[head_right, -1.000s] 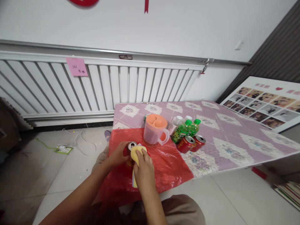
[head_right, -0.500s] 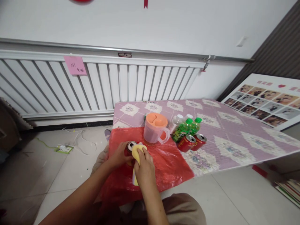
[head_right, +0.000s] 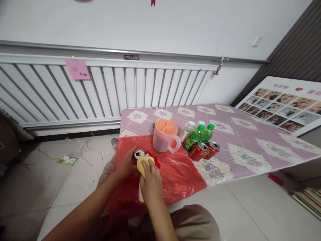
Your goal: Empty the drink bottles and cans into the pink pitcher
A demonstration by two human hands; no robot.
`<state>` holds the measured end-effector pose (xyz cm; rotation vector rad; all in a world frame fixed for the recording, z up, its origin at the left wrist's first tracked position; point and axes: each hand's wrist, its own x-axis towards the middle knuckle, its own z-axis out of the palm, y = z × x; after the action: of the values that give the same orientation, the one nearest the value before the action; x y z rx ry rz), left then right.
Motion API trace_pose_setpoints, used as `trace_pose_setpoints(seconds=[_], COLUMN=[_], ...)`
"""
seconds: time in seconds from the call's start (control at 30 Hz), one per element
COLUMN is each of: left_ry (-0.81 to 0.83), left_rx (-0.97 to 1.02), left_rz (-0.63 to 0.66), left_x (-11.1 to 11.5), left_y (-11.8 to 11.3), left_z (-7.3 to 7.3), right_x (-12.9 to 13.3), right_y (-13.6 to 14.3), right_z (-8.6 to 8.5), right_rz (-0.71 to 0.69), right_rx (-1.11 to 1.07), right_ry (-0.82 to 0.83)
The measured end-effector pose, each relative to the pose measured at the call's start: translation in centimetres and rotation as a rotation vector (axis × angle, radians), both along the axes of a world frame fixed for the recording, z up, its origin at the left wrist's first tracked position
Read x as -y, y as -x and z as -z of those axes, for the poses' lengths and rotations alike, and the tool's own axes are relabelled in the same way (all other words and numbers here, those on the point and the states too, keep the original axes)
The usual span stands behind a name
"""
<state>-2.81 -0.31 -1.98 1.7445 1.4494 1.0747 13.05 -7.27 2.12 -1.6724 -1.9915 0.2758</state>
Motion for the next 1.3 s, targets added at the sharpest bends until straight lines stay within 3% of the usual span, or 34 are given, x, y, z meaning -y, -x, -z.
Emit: trace_pose_setpoints(seconds=[0.17, 0.33, 0.7, 0.97, 1.13, 1.3], left_ry=[-0.023, -0.018, -0.036, -0.088, -0.058, -0.030], left_rx=[-0.092, 0.035, 0.110, 0.074, 0.057, 0.044], left_rz=[0.120, 0.305, 0.172, 0.200, 0.167, 0.167], left_x=[-0.3, -0.3, 0.0, -0.2, -0.3, -0.3], left_y=[0.8, 1.4, 0.6, 0.9, 0.8, 0.8], left_z=[-0.7, -2.6, -1.9, -2.0, -1.4, -1.2], right_x=[-0.2, -0.4, 0.6, 1.8, 1.7, 0.2], right_y=[-0.1, -0.1, 1.6, 1.7, -1.7, -7.9], right_z=[0.2, 0.4, -0.6, -1.9, -1.4, -0.2], right_rz=[0.017, 0.026, 0.048, -0.068, -0.156, 0.002], right_rx=[0.011, 0.020, 0.186, 0.034, -0.213, -0.140], right_ry=[-0.005, -0.027, 0.082, 0.125, -0.028, -0.151])
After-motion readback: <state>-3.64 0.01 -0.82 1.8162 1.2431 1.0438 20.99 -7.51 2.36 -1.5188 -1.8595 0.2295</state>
